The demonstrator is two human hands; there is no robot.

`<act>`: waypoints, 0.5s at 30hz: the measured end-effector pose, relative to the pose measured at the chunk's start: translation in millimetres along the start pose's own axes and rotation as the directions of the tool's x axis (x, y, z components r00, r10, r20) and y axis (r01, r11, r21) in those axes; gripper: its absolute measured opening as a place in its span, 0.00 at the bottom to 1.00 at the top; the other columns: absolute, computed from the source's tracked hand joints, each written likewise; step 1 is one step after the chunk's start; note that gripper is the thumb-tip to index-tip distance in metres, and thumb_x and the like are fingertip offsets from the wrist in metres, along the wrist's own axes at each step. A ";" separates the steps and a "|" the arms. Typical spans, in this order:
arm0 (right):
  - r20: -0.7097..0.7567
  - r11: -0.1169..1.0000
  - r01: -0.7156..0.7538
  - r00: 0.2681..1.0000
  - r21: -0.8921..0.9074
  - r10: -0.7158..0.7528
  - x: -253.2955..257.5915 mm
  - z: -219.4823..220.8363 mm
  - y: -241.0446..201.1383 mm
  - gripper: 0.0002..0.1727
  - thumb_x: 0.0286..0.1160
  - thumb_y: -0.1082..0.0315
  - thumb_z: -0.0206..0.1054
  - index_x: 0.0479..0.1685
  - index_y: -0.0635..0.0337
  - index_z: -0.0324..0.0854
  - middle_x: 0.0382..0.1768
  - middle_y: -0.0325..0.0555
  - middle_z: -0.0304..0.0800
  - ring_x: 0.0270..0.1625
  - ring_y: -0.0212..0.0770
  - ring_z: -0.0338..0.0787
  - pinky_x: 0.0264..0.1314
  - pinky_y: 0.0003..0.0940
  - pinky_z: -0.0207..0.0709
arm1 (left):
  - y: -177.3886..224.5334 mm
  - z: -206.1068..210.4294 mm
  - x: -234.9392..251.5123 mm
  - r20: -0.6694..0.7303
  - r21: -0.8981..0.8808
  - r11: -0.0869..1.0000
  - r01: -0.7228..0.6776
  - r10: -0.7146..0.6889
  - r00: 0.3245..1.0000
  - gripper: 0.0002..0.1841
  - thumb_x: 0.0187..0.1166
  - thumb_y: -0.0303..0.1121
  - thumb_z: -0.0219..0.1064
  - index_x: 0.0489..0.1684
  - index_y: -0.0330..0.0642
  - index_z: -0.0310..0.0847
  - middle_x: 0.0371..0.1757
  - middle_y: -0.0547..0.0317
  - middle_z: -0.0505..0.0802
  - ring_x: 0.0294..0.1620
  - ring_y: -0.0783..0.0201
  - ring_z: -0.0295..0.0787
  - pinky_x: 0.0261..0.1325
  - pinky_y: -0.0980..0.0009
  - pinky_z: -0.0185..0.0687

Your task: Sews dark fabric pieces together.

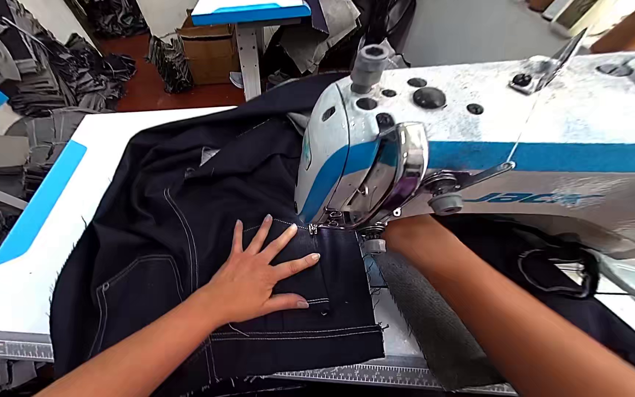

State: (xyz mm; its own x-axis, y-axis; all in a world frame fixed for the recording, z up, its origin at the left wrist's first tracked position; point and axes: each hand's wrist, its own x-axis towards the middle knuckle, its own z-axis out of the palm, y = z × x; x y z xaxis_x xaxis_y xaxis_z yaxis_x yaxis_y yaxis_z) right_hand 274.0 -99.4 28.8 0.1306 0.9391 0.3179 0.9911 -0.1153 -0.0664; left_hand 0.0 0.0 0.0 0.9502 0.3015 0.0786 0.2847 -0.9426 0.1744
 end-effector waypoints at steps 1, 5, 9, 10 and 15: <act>-0.068 0.992 0.109 0.992 0.060 -0.105 -16.2 -6.5 -13.7 0.05 0.70 0.78 0.70 0.37 0.74 0.85 0.38 0.69 0.89 0.46 0.69 0.92 0.46 0.66 0.82 | -5.3 -0.5 -0.5 0.010 -0.003 1.000 -0.029 0.029 1.000 0.36 0.75 0.78 0.43 0.86 0.90 0.61 0.95 0.54 0.60 0.95 0.30 0.38 0.76 0.11 0.29; -0.103 0.844 0.437 0.898 0.309 -0.427 -83.4 -1.5 -29.0 0.14 0.81 0.72 0.56 0.50 0.58 0.89 0.58 0.50 0.93 0.68 0.49 0.90 0.69 0.43 0.85 | -19.3 -2.5 3.0 0.014 -0.021 0.993 -0.117 0.118 0.993 0.36 0.75 0.79 0.40 0.86 0.91 0.60 0.95 0.53 0.59 0.94 0.30 0.41 0.76 0.11 0.29; -0.145 0.831 0.454 0.891 0.320 -0.431 -112.5 8.2 -39.4 0.14 0.81 0.74 0.54 0.50 0.56 0.86 0.54 0.48 0.95 0.65 0.46 0.91 0.68 0.35 0.84 | -23.7 -5.6 4.3 0.048 -0.027 0.988 -0.151 0.152 0.987 0.36 0.76 0.78 0.40 0.88 0.89 0.59 0.96 0.53 0.56 0.95 0.29 0.38 0.76 0.12 0.27; -0.153 0.843 0.447 0.895 0.300 -0.420 -114.1 7.5 -43.3 0.13 0.81 0.73 0.54 0.50 0.57 0.86 0.53 0.48 0.95 0.64 0.46 0.92 0.67 0.34 0.84 | -24.9 -5.9 4.6 0.049 -0.027 0.987 -0.158 0.159 0.986 0.36 0.76 0.78 0.41 0.88 0.89 0.59 0.96 0.53 0.56 0.94 0.29 0.38 0.77 0.12 0.27; -0.173 0.869 0.406 0.913 0.283 -0.370 -113.9 10.4 -50.4 0.14 0.80 0.73 0.54 0.48 0.56 0.87 0.50 0.47 0.95 0.62 0.45 0.92 0.66 0.33 0.84 | -27.8 -6.1 5.5 0.042 -0.035 0.986 -0.161 0.162 0.986 0.36 0.77 0.77 0.41 0.88 0.87 0.60 0.96 0.54 0.57 0.95 0.32 0.39 0.79 0.14 0.28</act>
State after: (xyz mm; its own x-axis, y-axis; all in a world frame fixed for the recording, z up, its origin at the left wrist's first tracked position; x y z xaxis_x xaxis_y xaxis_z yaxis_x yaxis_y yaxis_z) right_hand 208.9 -197.1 -13.9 -0.2435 0.8437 0.4785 0.9067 0.3732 -0.1966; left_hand -3.5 28.7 1.6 0.9882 0.1384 0.0650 0.1236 -0.9733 0.1936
